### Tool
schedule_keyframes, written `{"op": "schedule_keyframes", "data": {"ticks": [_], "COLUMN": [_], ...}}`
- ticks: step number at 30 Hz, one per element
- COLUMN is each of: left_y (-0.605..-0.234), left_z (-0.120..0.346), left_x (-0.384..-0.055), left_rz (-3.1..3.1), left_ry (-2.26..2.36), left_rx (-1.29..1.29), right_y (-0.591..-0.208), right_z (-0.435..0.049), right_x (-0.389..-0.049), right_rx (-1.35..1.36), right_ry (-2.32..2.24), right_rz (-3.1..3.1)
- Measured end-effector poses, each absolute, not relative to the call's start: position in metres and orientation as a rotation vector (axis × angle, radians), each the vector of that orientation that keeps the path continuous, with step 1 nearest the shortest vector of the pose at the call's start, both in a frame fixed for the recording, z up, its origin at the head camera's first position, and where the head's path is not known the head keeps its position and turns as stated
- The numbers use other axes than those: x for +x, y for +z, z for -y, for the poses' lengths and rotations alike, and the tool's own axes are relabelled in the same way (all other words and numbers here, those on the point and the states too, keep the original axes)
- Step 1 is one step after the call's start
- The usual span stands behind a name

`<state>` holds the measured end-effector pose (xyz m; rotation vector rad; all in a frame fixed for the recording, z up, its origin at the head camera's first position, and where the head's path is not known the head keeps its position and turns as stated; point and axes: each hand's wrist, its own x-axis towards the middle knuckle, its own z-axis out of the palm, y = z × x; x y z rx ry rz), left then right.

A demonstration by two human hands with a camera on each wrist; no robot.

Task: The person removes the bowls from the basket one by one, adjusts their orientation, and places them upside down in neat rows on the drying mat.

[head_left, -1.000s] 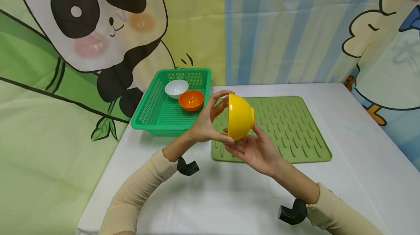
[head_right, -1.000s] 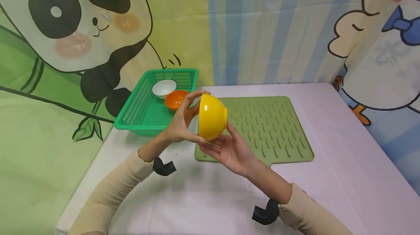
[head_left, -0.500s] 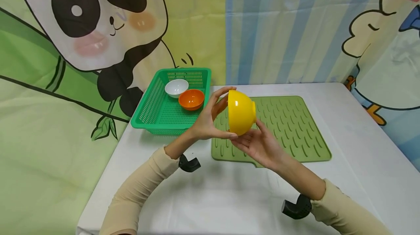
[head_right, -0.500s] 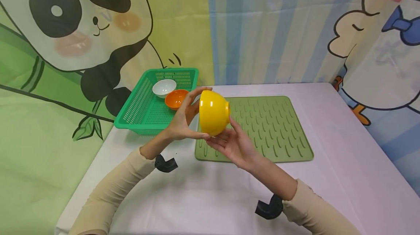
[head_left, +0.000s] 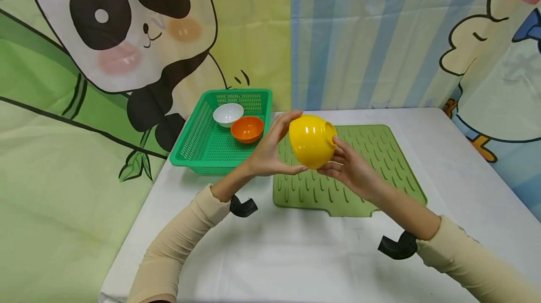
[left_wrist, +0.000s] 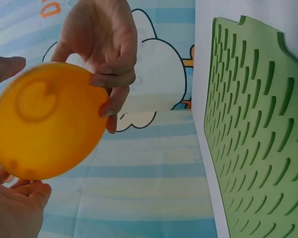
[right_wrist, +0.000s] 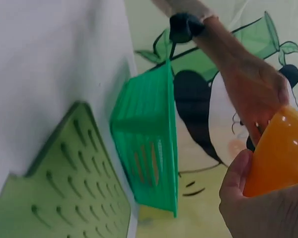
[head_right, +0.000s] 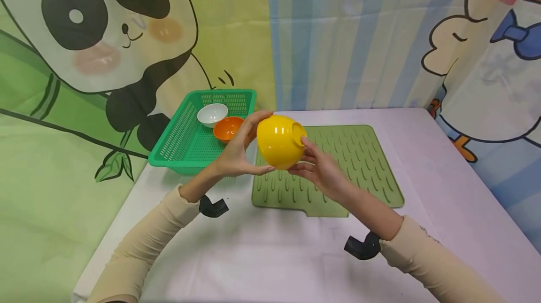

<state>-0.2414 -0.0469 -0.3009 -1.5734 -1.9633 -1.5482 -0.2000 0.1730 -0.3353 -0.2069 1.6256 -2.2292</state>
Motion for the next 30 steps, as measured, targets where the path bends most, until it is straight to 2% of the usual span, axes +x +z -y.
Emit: {"op": "schedule_keyframes", "data": {"ticks": [12, 19, 30], "left_y": [-0.334, -0.345, -0.372], "left_z": [0.046, 0.042, 0.031], "left_x": [-0.259, -0.253, -0.25], "left_rz": [2.273, 2.486, 2.382], "left_ry": [-1.545, -1.242, -1.19], "left_rx": [-1.339, -1.185, -1.164], "right_y": [-0.328, -0.323, -0.321], "right_z": [-0.191, -0.193, -0.192], "right_x": [-0.216, -0.218, -0.217], "right_rx": [-0.087, -0.003, 0.02], "right_ry": [-1.905, -1.654, -1.505], "right_rz": [-2.149, -2.43, -2.481]}}
